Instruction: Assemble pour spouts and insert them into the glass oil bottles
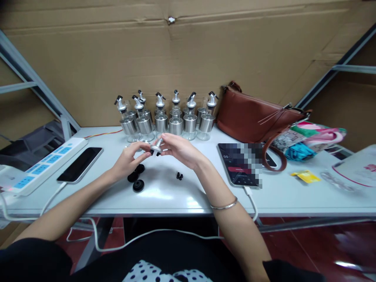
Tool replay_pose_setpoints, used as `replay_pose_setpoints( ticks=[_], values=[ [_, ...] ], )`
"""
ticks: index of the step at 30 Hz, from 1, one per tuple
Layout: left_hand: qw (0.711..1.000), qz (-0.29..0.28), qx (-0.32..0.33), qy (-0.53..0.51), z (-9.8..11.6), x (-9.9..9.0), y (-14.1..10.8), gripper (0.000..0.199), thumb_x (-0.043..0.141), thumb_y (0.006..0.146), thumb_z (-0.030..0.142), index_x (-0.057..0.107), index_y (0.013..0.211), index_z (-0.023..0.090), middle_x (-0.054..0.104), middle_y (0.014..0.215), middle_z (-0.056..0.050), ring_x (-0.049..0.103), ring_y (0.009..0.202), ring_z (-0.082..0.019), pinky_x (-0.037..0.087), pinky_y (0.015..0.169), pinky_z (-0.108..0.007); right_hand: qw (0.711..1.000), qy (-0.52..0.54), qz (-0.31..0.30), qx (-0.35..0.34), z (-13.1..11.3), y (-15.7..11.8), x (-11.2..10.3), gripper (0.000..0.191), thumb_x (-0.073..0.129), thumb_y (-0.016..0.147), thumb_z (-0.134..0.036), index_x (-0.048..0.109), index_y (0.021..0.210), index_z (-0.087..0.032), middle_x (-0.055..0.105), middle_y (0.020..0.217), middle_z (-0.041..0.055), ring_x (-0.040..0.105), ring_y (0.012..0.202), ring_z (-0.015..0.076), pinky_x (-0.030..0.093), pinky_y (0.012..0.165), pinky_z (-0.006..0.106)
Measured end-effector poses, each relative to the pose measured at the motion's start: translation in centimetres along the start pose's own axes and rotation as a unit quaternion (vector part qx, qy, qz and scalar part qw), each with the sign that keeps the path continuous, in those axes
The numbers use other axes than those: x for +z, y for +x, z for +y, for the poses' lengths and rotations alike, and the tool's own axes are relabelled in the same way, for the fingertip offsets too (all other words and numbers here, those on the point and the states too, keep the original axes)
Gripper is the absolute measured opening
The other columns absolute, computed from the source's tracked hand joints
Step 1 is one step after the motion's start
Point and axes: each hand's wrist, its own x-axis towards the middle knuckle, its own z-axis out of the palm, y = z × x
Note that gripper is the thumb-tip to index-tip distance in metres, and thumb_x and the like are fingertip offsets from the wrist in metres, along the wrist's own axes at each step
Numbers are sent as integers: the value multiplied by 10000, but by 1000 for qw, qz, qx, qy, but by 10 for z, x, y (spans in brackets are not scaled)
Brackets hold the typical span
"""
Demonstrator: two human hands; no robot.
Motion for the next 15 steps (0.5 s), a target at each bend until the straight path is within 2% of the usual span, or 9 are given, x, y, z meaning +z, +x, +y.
replay_pose_setpoints(
  ticks=[4, 8, 12, 15],
  values=[
    [996, -5, -34, -79, -1, -1, 1, 148, 575, 882, 310, 603, 963, 189, 678, 879, -20, 626, 812, -159, 455, 780, -287, 1000, -14, -10, -15, 0, -1, 3, 212, 635, 825, -411, 652, 836, -200, 661, 951, 34, 581, 841, 134, 480, 745, 266],
    [988, 47, -57, -139, -3, 2, -1, 144, 578, 874, 298, 575, 960, 182, 648, 915, -34, 613, 854, -156, 467, 800, -285, 998, 23, 17, -54, -3, -1, 3, 191, 653, 805, -421, 642, 837, -233, 655, 978, 23, 581, 897, 153, 493, 765, 288],
    [981, 88, -61, -161, -1, 5, -3, 164, 548, 893, 306, 551, 998, 179, 624, 953, -53, 600, 896, -165, 473, 806, -295, 991, 57, 67, -96, -3, 1, 1, 193, 701, 769, -402, 664, 842, -228, 659, 971, 10, 589, 907, 137, 495, 762, 252],
    [983, 98, -43, -152, 1, 6, -4, 149, 560, 890, 299, 555, 981, 182, 624, 929, -45, 599, 880, -159, 466, 808, -290, 993, 64, 66, -79, -2, 2, 1, 191, 731, 750, -366, 676, 838, -205, 671, 956, 15, 604, 900, 126, 487, 805, 240]
  ],
)
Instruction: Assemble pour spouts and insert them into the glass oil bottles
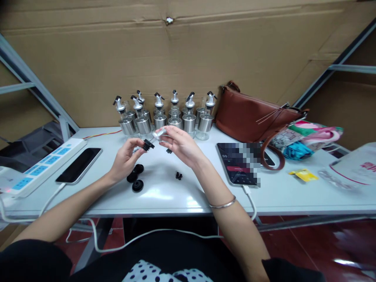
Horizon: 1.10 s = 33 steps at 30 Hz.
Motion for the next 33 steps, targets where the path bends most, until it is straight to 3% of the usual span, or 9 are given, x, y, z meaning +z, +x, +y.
replay_pose_setpoints(
  ticks=[4, 14, 18, 23, 29, 33],
  values=[
    [999, -2, 41, 11, 0, 1, -1, 119, 563, 897, 278, 555, 977, 190, 623, 917, -33, 596, 860, -145, 462, 801, -275, 999, 12, -21, 37, 2, 0, 2, 216, 754, 728, -360, 672, 849, -200, 684, 917, 14, 619, 845, 120, 487, 818, 248],
    [995, -3, 87, 45, 0, 2, -1, 119, 544, 912, 280, 532, 987, 189, 601, 926, -42, 596, 862, -151, 481, 799, -292, 997, -46, -44, 32, -1, -3, 3, 210, 728, 755, -383, 666, 850, -207, 659, 997, 24, 584, 865, 127, 461, 711, 239],
    [991, 11, 117, 63, -1, 1, -1, 158, 524, 922, 270, 514, 1064, 202, 591, 972, -47, 598, 893, -149, 490, 821, -300, 998, -34, -47, 28, -2, -4, 2, 203, 757, 731, -352, 682, 856, -211, 673, 998, 17, 604, 905, 129, 475, 821, 259],
    [997, -24, 73, 29, -1, -2, -2, 213, 489, 942, 284, 468, 1143, 219, 634, 930, -33, 648, 820, -136, 516, 785, -294, 999, -30, -28, 28, -2, -4, -1, 237, 805, 666, -328, 708, 852, -217, 691, 959, 5, 625, 962, 135, 451, 986, 308],
    [997, 9, 71, 18, -3, -1, -4, 247, 535, 916, 340, 506, 1126, 215, 630, 1016, -58, 636, 953, -169, 514, 865, -322, 998, -9, -30, 59, -4, -3, -4, 267, 842, 612, -300, 722, 826, -196, 703, 894, 2, 655, 877, 120, 493, 956, 291],
    [998, -16, 60, -24, -3, 2, -6, 230, 524, 924, 327, 517, 1126, 217, 625, 1050, -64, 633, 965, -167, 517, 867, -323, 997, -11, -45, 66, -4, -4, -6, 255, 841, 620, -288, 728, 824, -184, 708, 875, 1, 662, 839, 103, 515, 910, 244]
  ],
)
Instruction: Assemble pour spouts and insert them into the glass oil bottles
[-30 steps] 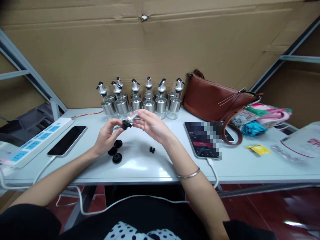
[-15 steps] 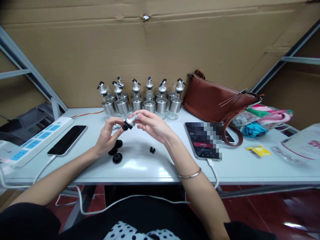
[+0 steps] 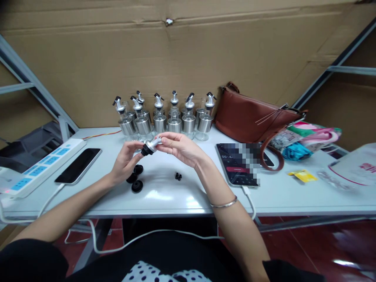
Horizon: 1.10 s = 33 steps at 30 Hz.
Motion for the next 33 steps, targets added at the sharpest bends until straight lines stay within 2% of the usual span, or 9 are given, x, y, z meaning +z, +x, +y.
replay_pose_setpoints(
  ticks=[4, 10, 14, 17, 20, 24, 28, 30, 33],
  values=[
    [1000, -8, -16, -17, 0, 0, -1, 210, 518, 930, 322, 538, 1110, 216, 620, 1044, -65, 621, 984, -163, 509, 867, -317, 1000, -4, -7, 6, -1, -1, -1, 263, 837, 629, -297, 729, 837, -177, 711, 874, 15, 662, 847, 112, 512, 930, 264],
    [997, -13, -54, -46, 4, -1, 2, 261, 568, 890, 410, 582, 1041, 198, 630, 975, -65, 624, 926, -179, 510, 846, -343, 1000, -13, 0, 22, -1, -1, -2, 241, 837, 632, -287, 730, 814, -172, 715, 847, 23, 669, 839, 128, 515, 947, 296],
    [986, -19, -90, -138, 14, -1, 9, 258, 607, 868, 412, 578, 991, 188, 641, 899, -49, 642, 800, -150, 528, 745, -300, 1000, -12, -14, 0, -1, -2, -2, 259, 844, 615, -303, 734, 821, -192, 714, 860, 10, 665, 868, 129, 511, 956, 306],
    [979, -19, -117, -164, 17, -3, 13, 279, 639, 840, 433, 581, 941, 179, 642, 800, -29, 634, 709, -136, 522, 689, -284, 999, -35, -20, -4, -2, -2, -1, 258, 833, 622, -304, 734, 838, -202, 711, 899, 16, 656, 912, 144, 500, 966, 331],
    [982, 3, -130, -134, 12, -6, 14, 293, 654, 822, 441, 593, 926, 174, 633, 783, -23, 620, 703, -134, 512, 679, -276, 995, -93, 21, -7, 0, 0, 0, 252, 767, 702, -319, 731, 922, -202, 707, 959, 34, 645, 923, 148, 508, 935, 351],
    [993, 7, -109, -36, 5, -7, 13, 235, 628, 841, 374, 618, 961, 172, 657, 905, -50, 621, 825, -156, 498, 785, -302, 966, -225, 110, -66, 8, 7, 1, 279, 701, 745, -306, 700, 994, -181, 686, 815, 13, 613, 718, 112, 536, 762, 309],
    [996, -4, -86, 28, 4, -6, 10, 172, 595, 853, 310, 615, 961, 177, 662, 888, -43, 608, 825, -157, 482, 798, -307, 932, -319, 121, -121, 14, 10, 0, 251, 681, 746, -314, 663, 949, -168, 631, 657, -12, 571, 591, 119, 500, 630, 291],
    [996, -4, -86, 31, 6, -5, 9, 172, 586, 857, 316, 610, 956, 178, 662, 886, -40, 608, 821, -157, 484, 795, -305, 916, -360, 124, -128, 15, 10, 0, 244, 658, 771, -342, 665, 946, -172, 655, 715, 14, 597, 654, 143, 500, 658, 308],
    [996, 1, -88, 33, 8, -4, 10, 184, 587, 860, 335, 610, 953, 178, 663, 880, -35, 613, 819, -156, 484, 802, -302, 882, -431, 124, -146, 16, 9, 2, 249, 618, 811, -397, 701, 922, -189, 665, 946, 71, 613, 863, 190, 499, 738, 333]
  ],
)
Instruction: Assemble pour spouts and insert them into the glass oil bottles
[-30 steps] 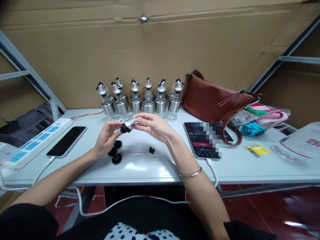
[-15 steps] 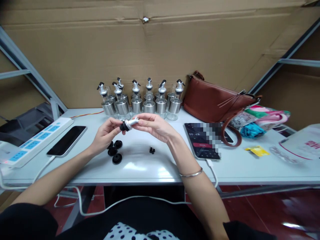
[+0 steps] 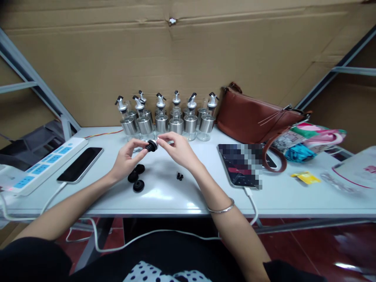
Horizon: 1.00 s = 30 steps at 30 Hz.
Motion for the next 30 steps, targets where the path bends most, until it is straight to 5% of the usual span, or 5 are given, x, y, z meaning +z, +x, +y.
replay_pose_setpoints(
  ticks=[8, 15, 22, 26, 30],
  values=[
    [999, 11, 9, 30, 1, 1, -1, 181, 587, 868, 335, 621, 963, 184, 663, 856, -31, 613, 807, -158, 472, 775, -289, 995, -88, -19, -32, -5, -5, 5, 370, 710, 728, -489, 724, 973, -211, 531, 972, 65, 525, 750, 167, 480, 720, 352],
    [996, 1, 63, 70, 2, 0, 0, 133, 560, 890, 299, 622, 928, 187, 601, 776, -16, 570, 748, -150, 445, 733, -281, 997, -29, -75, -17, -6, -6, 10, 376, 645, 791, -395, 683, 1091, -173, 621, 846, 52, 560, 726, 159, 482, 727, 340],
    [997, -6, 44, 61, -1, 1, -2, 269, 576, 863, 304, 503, 1100, 203, 551, 848, -12, 555, 832, -155, 437, 802, -294, 998, 30, -37, -26, -7, -5, 10, 335, 651, 721, -260, 636, 1047, -182, 635, 903, 40, 583, 739, 135, 517, 732, 305],
    [992, -83, -37, 83, 0, -1, 1, 248, 488, 874, 410, 502, 972, 183, 559, 821, -16, 537, 804, -171, 423, 754, -296, 997, 41, -52, -45, -8, -5, 8, 273, 645, 710, -243, 617, 968, -156, 648, 920, 52, 598, 772, 142, 522, 737, 303],
    [981, -162, -50, 98, 1, -3, 3, 328, 380, 874, 467, 506, 812, 171, 561, 784, -32, 519, 780, -191, 398, 731, -312, 994, 40, -90, -50, -9, -6, 8, 265, 638, 722, -224, 605, 977, -159, 644, 877, 38, 596, 772, 136, 508, 745, 298]
  ],
)
